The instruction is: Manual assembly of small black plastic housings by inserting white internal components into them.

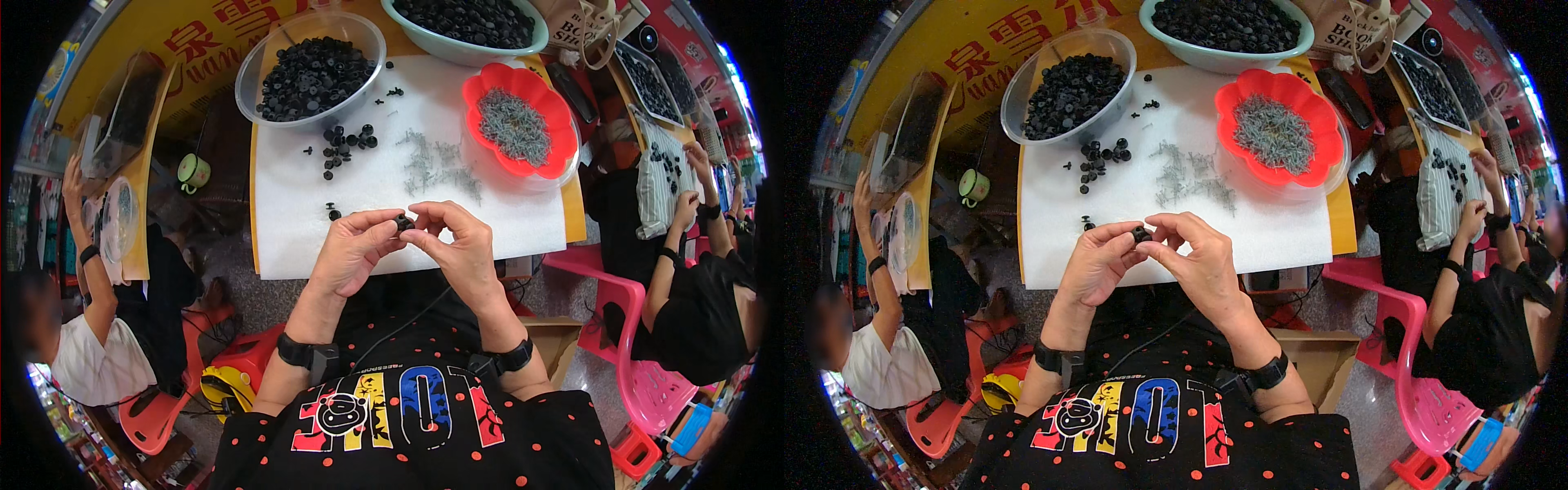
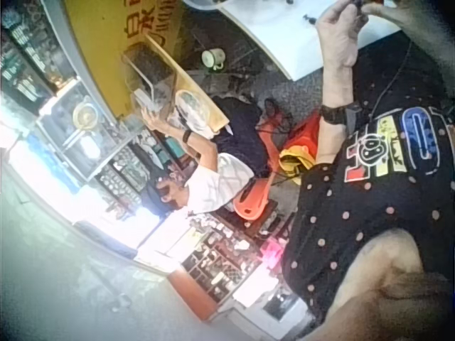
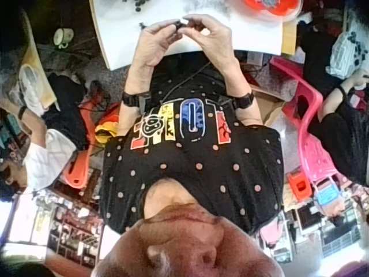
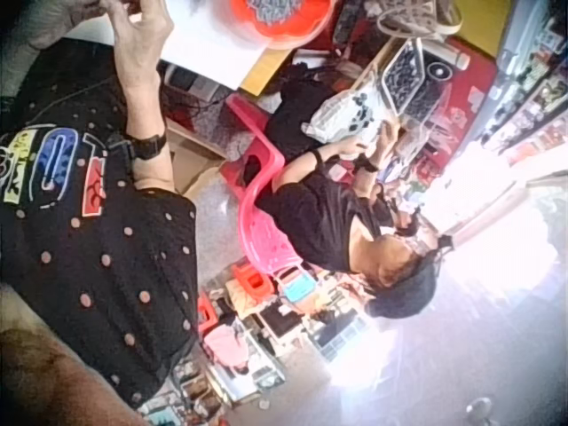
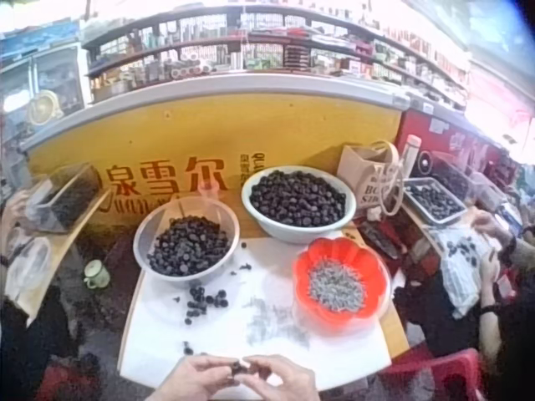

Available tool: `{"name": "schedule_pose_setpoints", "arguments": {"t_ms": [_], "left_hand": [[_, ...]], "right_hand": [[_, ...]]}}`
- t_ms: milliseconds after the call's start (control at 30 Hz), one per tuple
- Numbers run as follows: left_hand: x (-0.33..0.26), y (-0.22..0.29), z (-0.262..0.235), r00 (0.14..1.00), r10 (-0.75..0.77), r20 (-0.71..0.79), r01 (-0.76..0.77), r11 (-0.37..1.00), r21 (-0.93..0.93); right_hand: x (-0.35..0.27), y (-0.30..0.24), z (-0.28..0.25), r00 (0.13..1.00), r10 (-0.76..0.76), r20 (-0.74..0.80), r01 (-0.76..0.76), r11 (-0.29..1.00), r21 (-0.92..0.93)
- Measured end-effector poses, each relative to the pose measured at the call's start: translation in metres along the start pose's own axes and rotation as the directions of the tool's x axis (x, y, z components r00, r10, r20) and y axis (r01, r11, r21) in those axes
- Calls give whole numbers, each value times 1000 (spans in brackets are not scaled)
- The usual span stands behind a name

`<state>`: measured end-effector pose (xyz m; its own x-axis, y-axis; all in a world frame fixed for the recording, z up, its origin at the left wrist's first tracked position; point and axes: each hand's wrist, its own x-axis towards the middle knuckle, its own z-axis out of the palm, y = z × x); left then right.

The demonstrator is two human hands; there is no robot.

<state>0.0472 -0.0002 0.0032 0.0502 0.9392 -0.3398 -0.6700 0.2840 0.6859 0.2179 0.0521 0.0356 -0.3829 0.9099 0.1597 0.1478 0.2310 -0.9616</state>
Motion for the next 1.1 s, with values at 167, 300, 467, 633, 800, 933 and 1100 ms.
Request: {"name": "schedule_pose_setpoints", "arguments": {"t_ms": [167,300,467,633,800,933,1100], "left_hand": [[-2,3,5,999,-37,-8,36,999,-38],[1,1,2,994,-87,63,93,991,-95],[1,-2,6,971,-193,140,221,950,-223],[2,-5,6,971,-202,127,227,944,-238],[3,-2,6,976,-175,127,199,957,-213],[2,0,9,980,-161,115,179,968,-174],[2,-1,5,975,-176,135,202,955,-215]], "right_hand": [[3,4,-1,996,-49,74,52,998,-46],[3,18,-1,989,9,151,-26,993,111],[2,32,-3,963,33,267,-108,956,273],[2,39,-4,955,44,294,-146,931,335],[2,35,-3,961,-40,275,-32,967,253],[1,36,-2,962,-49,268,-12,976,220],[1,38,1,968,-61,244,-13,956,292]]}}
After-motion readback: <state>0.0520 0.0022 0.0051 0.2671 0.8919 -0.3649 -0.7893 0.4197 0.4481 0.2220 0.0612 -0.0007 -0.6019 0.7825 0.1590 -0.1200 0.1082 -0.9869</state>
